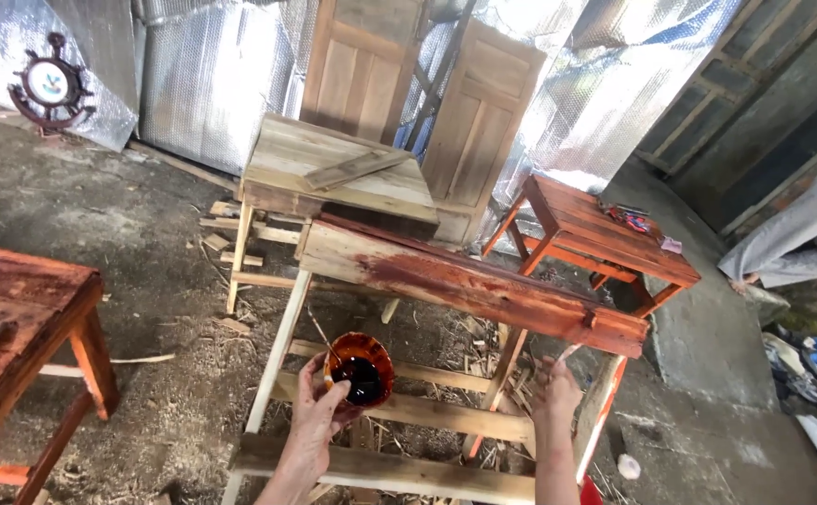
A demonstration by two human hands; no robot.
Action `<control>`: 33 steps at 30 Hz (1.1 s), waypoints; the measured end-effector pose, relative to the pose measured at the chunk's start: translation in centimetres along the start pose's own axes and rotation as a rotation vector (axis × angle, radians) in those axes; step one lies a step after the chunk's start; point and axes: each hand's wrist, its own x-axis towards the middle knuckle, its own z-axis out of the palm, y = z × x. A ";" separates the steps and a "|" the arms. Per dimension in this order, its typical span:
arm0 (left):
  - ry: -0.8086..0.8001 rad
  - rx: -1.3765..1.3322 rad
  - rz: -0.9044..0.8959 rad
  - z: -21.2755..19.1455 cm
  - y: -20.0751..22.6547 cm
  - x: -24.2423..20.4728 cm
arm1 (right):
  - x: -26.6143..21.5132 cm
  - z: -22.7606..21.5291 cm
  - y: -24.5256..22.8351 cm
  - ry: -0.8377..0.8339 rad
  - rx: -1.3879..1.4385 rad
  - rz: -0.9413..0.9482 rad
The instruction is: Applying wood stain to a wooden frame using a brush and a small bowl of stain.
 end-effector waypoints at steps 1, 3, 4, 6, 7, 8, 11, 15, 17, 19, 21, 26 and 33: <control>-0.007 -0.014 0.013 0.0 -0.1 0.1 | 1.9 -0.3 1.3 0.067 -0.712 -0.318; -0.026 -0.020 0.028 0.3 -0.5 0.4 | 2.4 0.1 2.9 0.138 -1.415 -0.634; -0.027 -0.018 0.031 0.4 -0.7 0.6 | 0.8 1.1 3.3 -0.092 -0.919 -0.459; -0.027 -0.014 0.034 0.4 -0.9 0.6 | 0.0 1.1 3.0 -0.297 -0.412 -0.278; -0.024 -0.002 0.032 0.4 -0.9 0.4 | 0.8 0.1 2.1 -0.114 -0.586 -0.259; -0.024 0.010 0.034 0.7 -0.7 0.3 | 1.8 -0.5 1.0 0.074 -0.753 -0.240; -0.018 0.000 0.038 0.0 -0.9 0.7 | 1.1 -4.4 -1.0 0.137 -0.895 -0.426; -0.012 0.021 0.043 0.7 -0.3 0.4 | 3.8 -6.8 -1.1 0.089 -1.165 -0.521; -0.026 0.000 0.058 0.5 -0.4 0.6 | 4.4 -7.9 -1.9 0.210 -1.183 -0.450; -0.022 0.007 0.050 0.7 -0.4 0.5 | 2.8 -6.9 -1.9 0.140 -1.197 -0.482; -0.010 0.017 0.035 0.5 -0.6 0.5 | 0.3 -5.0 -2.1 0.067 -1.217 -0.504; -0.032 0.010 0.050 0.7 -1.8 1.2 | -2.3 -2.5 -3.1 -0.091 -1.162 -0.418; -0.002 -0.038 0.039 0.3 -1.5 1.1 | 5.0 -9.0 -4.7 0.218 -1.146 -0.154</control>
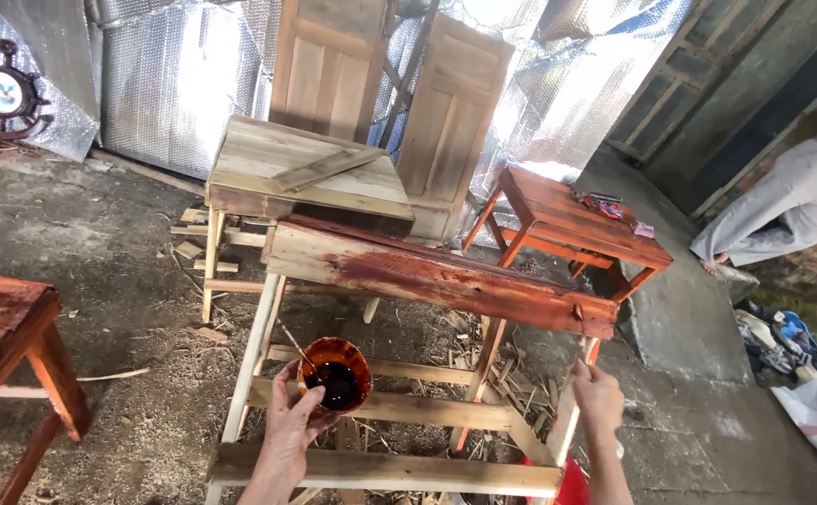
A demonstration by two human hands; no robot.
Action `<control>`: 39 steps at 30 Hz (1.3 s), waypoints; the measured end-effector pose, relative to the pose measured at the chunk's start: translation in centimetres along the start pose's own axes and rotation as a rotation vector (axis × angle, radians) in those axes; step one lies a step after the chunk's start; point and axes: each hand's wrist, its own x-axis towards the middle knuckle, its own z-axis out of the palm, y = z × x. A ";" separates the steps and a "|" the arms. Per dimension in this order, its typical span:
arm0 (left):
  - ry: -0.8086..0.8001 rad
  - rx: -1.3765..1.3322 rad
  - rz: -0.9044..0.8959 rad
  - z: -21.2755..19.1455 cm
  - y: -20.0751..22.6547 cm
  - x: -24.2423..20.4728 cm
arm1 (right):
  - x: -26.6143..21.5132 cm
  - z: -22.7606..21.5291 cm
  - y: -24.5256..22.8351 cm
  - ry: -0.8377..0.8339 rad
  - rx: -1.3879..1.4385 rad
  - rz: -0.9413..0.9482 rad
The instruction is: Applying wood stain to a wooden frame using a brush and a small bowl of stain.
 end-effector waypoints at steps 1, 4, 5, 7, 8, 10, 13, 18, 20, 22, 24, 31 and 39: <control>-0.005 0.006 0.015 0.1 -0.1 0.1 | 0.6 1.1 0.5 -0.019 0.061 -0.093; -0.022 0.023 0.025 0.4 -0.6 0.4 | -2.4 1.7 -1.5 -0.098 0.186 -0.201; -0.027 0.038 0.024 0.4 -0.8 0.3 | -4.5 1.5 -2.7 -0.167 0.251 -0.214; -0.030 0.056 0.024 0.7 -0.9 0.3 | -1.4 1.3 -0.7 -0.092 0.176 -0.203; -0.033 0.071 0.025 0.7 -0.9 0.3 | 0.0 1.3 0.3 -0.018 0.100 -0.195; -0.037 0.065 0.021 1.0 -0.8 0.0 | -0.1 1.0 -0.4 -0.022 0.147 -0.124; -0.031 0.070 0.003 1.2 -0.6 -0.3 | -1.6 2.2 -1.2 -0.051 0.155 -0.182; -0.032 0.060 0.021 1.3 -0.6 0.0 | 2.9 1.8 1.3 0.006 -0.177 -0.228; -0.016 0.067 0.000 0.8 -0.3 -0.7 | 6.8 1.6 4.8 0.093 0.063 -0.067; -0.030 0.048 0.022 0.0 -0.4 -0.1 | 5.8 0.1 4.0 0.077 0.081 -0.047; -0.059 0.019 0.054 0.3 -0.1 0.5 | 6.8 0.3 3.1 0.074 0.107 -0.040; -0.026 0.055 0.011 0.6 -0.6 0.4 | 3.0 0.5 3.0 0.001 0.172 -0.065; 0.009 0.050 -0.034 1.0 0.2 -0.6 | -6.0 3.3 -5.6 -0.113 0.191 -0.116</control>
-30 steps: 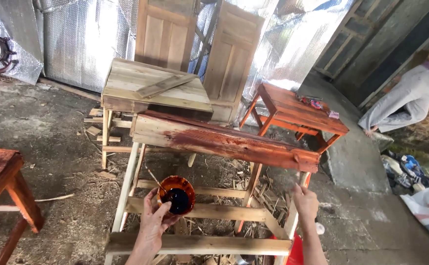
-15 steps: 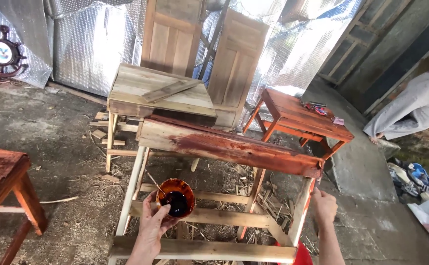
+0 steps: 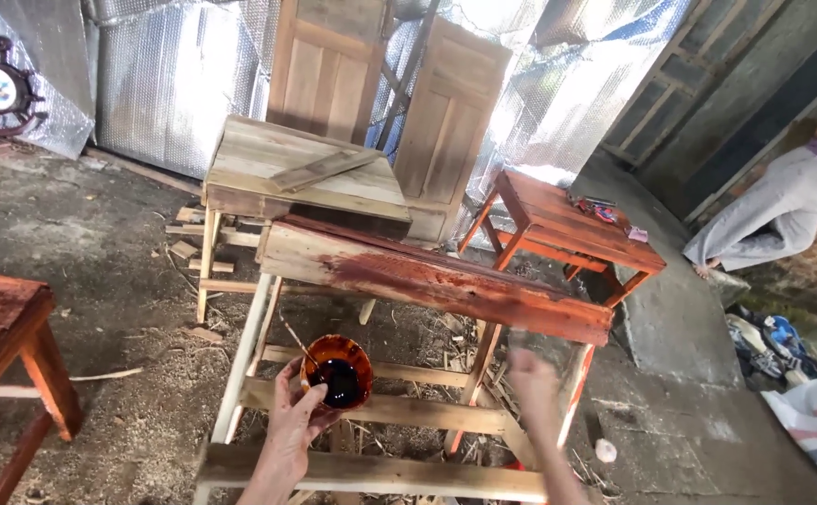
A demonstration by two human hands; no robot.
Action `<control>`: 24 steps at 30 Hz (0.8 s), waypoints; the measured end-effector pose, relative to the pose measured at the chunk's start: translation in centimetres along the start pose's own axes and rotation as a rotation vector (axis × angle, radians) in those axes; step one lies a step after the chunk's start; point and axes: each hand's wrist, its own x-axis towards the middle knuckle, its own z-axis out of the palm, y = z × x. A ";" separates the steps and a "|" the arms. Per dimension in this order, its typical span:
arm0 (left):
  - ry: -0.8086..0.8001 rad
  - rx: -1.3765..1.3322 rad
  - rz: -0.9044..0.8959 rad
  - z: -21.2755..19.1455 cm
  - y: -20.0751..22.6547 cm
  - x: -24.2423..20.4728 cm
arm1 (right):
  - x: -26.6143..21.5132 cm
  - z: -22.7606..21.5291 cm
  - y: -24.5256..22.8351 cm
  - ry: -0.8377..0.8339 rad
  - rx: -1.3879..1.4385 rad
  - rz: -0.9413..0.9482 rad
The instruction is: Applying wood stain to a wooden frame using a brush and a small bowl of stain.
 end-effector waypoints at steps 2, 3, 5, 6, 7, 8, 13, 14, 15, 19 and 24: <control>-0.037 -0.013 0.021 0.0 -0.2 0.2 | -3.4 2.4 -2.7 -0.166 0.096 -0.199; -0.035 -0.008 0.018 -0.2 -0.4 0.2 | -2.9 3.1 -1.9 -0.167 0.097 -0.193; -0.040 -0.010 0.022 -0.3 -0.6 0.2 | -1.5 4.3 -0.9 -0.115 0.049 -0.352; -0.039 -0.014 0.026 -0.5 -0.5 0.2 | -0.9 3.7 0.1 -0.116 0.050 -0.358; -0.048 -0.008 0.027 -0.7 -0.3 0.2 | -0.3 3.3 1.0 -0.037 0.072 -0.255; -0.057 -0.004 0.025 -0.9 -0.4 0.1 | 0.4 2.5 2.1 0.043 0.090 -0.153; -0.030 0.004 0.030 -1.0 0.3 -0.1 | -2.1 2.8 -0.5 -0.034 0.171 -0.108; -0.034 0.001 0.031 -1.1 0.1 -0.1 | -3.3 3.0 -1.8 -0.096 0.034 -0.141; -0.035 -0.001 0.031 -1.0 0.0 0.1 | -3.5 3.4 -2.2 -0.096 0.033 -0.143; -0.053 -0.037 0.037 -1.5 -0.5 0.8 | -3.7 3.0 -2.6 -0.186 0.112 -0.137; -0.041 -0.027 0.049 -1.6 0.5 0.4 | 0.2 4.5 0.9 0.001 0.290 -0.052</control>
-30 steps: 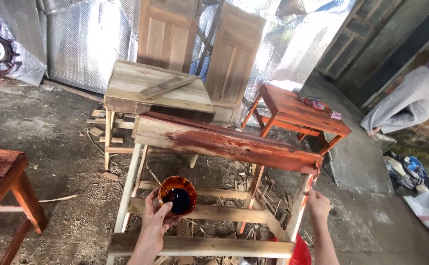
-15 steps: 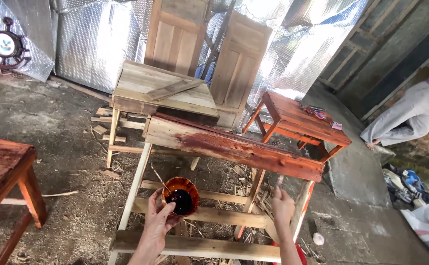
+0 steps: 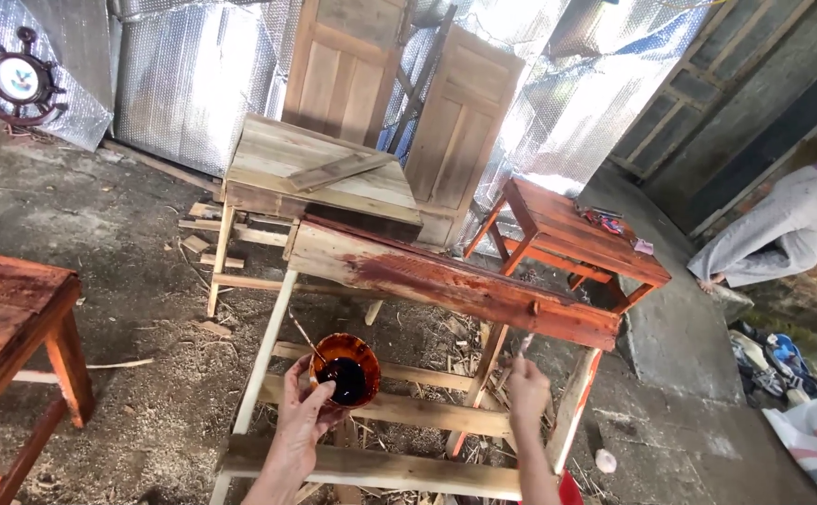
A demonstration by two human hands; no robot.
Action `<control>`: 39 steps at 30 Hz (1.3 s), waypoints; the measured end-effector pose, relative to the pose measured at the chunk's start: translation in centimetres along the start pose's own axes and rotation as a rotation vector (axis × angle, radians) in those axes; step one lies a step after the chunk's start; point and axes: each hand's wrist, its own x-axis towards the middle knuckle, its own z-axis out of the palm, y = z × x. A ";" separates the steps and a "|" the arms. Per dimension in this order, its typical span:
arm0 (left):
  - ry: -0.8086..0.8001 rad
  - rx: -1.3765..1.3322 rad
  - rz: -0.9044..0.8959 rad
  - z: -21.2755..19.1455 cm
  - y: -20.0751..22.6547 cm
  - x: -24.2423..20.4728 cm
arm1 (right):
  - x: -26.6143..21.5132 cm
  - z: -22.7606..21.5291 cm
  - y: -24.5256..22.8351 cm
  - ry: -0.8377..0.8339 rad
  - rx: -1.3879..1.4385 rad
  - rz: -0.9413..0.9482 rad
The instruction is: Applying wood stain to a wooden frame using a brush and a small bowl of stain.
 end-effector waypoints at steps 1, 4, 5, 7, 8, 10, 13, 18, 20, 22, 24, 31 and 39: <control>0.013 -0.001 -0.006 0.2 0.3 -0.2 | -0.1 1.4 -0.3 0.003 -0.062 0.073; 0.012 -0.019 -0.010 -0.1 0.2 -0.1 | -4.4 5.7 -4.1 -0.083 -0.098 -0.020; -0.005 -0.037 -0.009 -0.1 0.2 0.1 | -6.4 7.2 -6.0 -0.167 -0.071 -0.187; 0.000 -0.043 -0.002 -0.2 0.2 -0.1 | -7.9 7.9 -7.9 -0.250 -0.059 -0.228; -0.002 -0.055 0.009 -0.1 0.2 -0.1 | -8.5 8.4 -8.9 -0.330 -0.047 -0.278; -0.007 -0.054 0.014 -0.5 0.3 0.2 | -8.1 7.4 -8.8 -0.308 -0.103 -0.275; -0.012 -0.065 0.026 -1.1 0.5 0.5 | -3.9 6.2 -5.4 -0.152 -0.083 -0.106; 0.001 -0.099 0.025 -1.7 0.6 1.0 | -3.1 6.0 -5.2 0.023 0.119 -0.012; -0.017 -0.077 0.034 -1.5 0.9 0.7 | -6.2 7.4 -8.5 -0.165 -0.092 -0.080; -0.009 -0.072 0.029 -1.4 0.9 0.7 | -7.4 8.2 -10.2 -0.226 0.013 -0.104; -0.001 -0.064 0.023 -1.6 0.8 0.7 | -7.5 8.1 -10.1 -0.284 0.121 -0.125; -0.007 -0.109 0.043 -2.4 1.5 0.6 | -7.0 5.8 -8.4 -0.035 0.140 0.068; 0.012 -0.077 0.044 -2.4 2.3 0.3 | -5.7 7.5 -3.6 -0.100 -0.097 -0.227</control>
